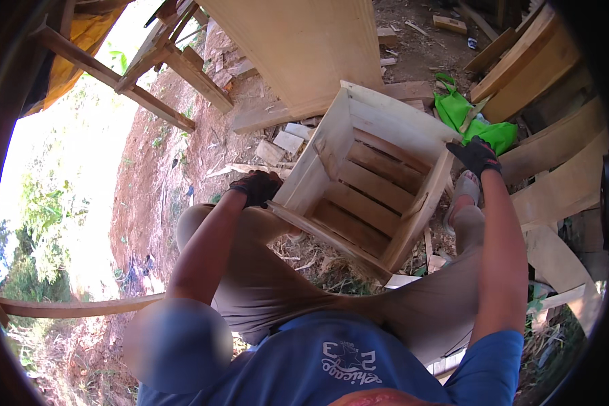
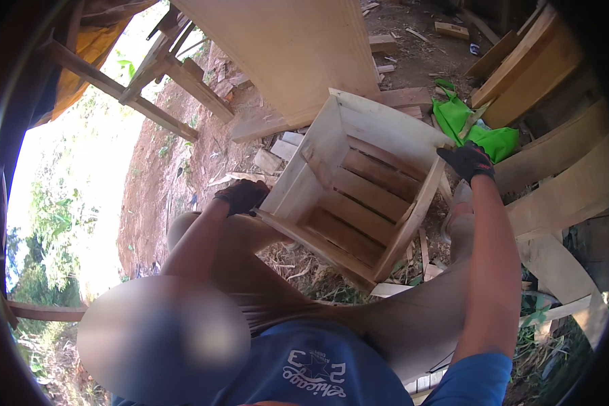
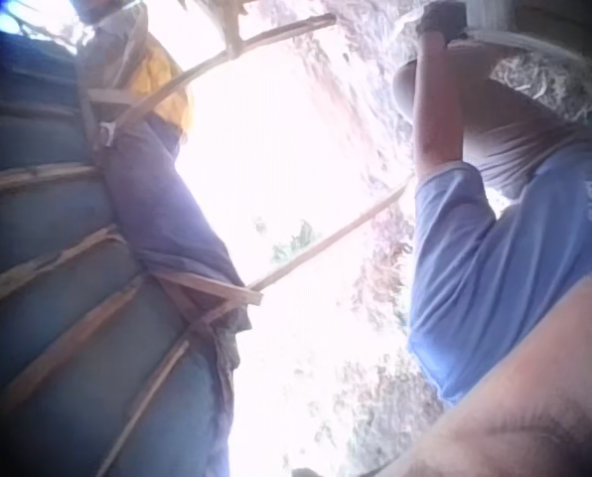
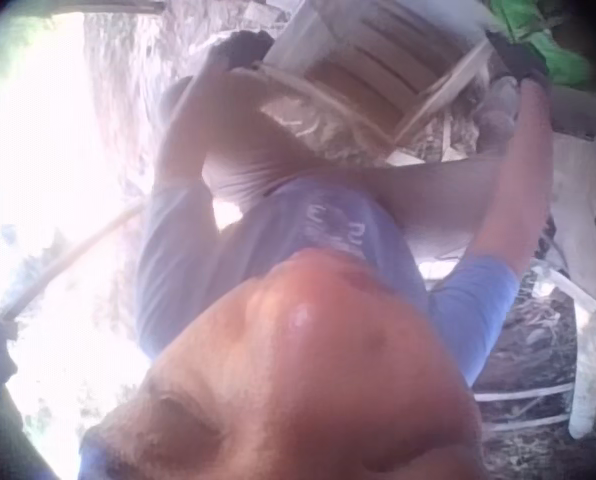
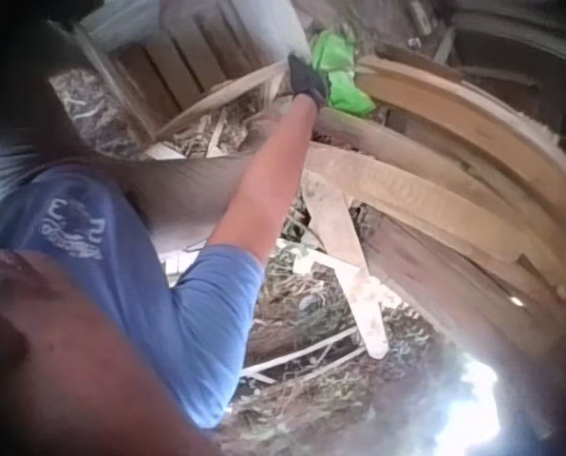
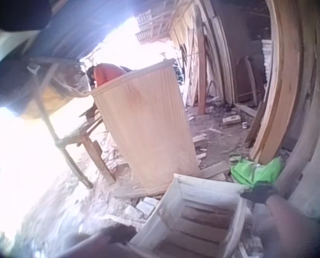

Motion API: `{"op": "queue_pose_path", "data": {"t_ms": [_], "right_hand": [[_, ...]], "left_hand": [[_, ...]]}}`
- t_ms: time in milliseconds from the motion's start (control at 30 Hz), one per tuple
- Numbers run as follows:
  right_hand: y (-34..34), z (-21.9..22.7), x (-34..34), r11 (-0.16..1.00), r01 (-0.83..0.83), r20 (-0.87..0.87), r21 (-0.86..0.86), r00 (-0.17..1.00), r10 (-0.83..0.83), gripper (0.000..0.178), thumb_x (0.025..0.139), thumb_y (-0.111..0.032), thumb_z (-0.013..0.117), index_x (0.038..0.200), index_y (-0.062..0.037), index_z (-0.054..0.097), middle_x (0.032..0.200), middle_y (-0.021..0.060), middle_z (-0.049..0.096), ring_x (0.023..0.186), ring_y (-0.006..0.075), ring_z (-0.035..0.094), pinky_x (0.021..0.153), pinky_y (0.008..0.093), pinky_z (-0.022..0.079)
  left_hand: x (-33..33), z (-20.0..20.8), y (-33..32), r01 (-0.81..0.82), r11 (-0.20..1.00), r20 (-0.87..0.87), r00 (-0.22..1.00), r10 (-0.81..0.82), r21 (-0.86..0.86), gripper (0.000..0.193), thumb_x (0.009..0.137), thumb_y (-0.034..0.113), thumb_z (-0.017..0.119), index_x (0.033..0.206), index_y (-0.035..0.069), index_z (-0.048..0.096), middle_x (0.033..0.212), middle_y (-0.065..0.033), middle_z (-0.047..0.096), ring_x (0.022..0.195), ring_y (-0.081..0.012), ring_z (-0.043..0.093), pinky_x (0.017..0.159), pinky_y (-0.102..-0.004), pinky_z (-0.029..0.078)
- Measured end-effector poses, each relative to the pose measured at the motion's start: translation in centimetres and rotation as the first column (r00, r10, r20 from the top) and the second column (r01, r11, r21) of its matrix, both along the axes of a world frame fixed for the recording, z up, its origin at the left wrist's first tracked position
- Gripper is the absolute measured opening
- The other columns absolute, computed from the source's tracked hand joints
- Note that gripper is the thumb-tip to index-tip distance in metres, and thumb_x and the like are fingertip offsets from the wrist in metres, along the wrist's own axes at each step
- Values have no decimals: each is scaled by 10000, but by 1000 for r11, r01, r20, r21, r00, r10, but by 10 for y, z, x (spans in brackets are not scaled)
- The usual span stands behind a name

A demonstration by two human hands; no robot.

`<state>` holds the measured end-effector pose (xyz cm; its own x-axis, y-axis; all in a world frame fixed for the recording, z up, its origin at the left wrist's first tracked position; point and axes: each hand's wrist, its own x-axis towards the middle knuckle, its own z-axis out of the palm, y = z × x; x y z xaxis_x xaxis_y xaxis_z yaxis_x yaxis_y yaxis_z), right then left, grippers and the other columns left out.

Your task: The person sands the interior and edges of a wooden crate using sandpaper.

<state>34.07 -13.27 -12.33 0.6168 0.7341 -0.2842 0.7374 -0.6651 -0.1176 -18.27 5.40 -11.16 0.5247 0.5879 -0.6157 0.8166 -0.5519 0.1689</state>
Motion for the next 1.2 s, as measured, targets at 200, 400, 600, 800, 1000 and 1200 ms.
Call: {"op": "queue_pose_path", "data": {"t_ms": [200,400,600,800,1000,1200], "right_hand": [[3,-1,-36,935,-228,-167,-270,968,188,898,879,-822,420,1255,-62,719,1343,215,654,1252,379,618,1091,440,455],[14,-2,-40,903,-282,-133,-323,959,252,884,879,-810,434,1263,-65,714,1329,225,659,1257,371,619,1108,432,443],[11,-5,-33,911,-269,-155,-314,961,230,867,861,-804,475,1269,-77,713,1339,214,657,1269,360,615,1111,428,445],[20,9,-43,895,-263,-163,-360,963,217,850,857,-788,501,1288,-86,707,1374,195,644,1282,355,609,1120,428,439],[16,-2,-34,894,-258,-186,-366,962,202,847,873,-776,487,1283,-68,705,1365,222,639,1282,364,604,1109,440,443],[9,0,-33,913,-297,-203,-279,948,246,837,890,-767,469,1252,-54,719,1348,240,639,1283,379,597,1110,446,436]], "left_hand": [[-1,-32,15,-274,880,297,941,162,388,324,1044,318,400,1107,129,656,1001,-195,728,975,-406,691,886,-503,528],[45,-59,-22,-274,812,403,914,53,514,396,1078,345,394,1221,68,638,1004,-207,732,906,-424,701,794,-558,535],[60,-79,-28,-254,859,431,901,44,444,437,1079,301,406,1438,73,509,1007,-213,732,883,-423,699,784,-548,541],[5,-117,24,-316,883,545,834,84,347,528,1052,452,444,1384,56,553,939,-251,723,924,-443,700,806,-542,530],[38,-67,18,-189,960,343,933,109,208,396,1047,398,498,1119,59,689,964,-210,722,927,-409,694,838,-495,523],[40,-86,20,-209,974,452,880,147,91,472,1022,429,522,1275,51,649,1200,-231,690,1122,-402,651,974,-457,506]]}}
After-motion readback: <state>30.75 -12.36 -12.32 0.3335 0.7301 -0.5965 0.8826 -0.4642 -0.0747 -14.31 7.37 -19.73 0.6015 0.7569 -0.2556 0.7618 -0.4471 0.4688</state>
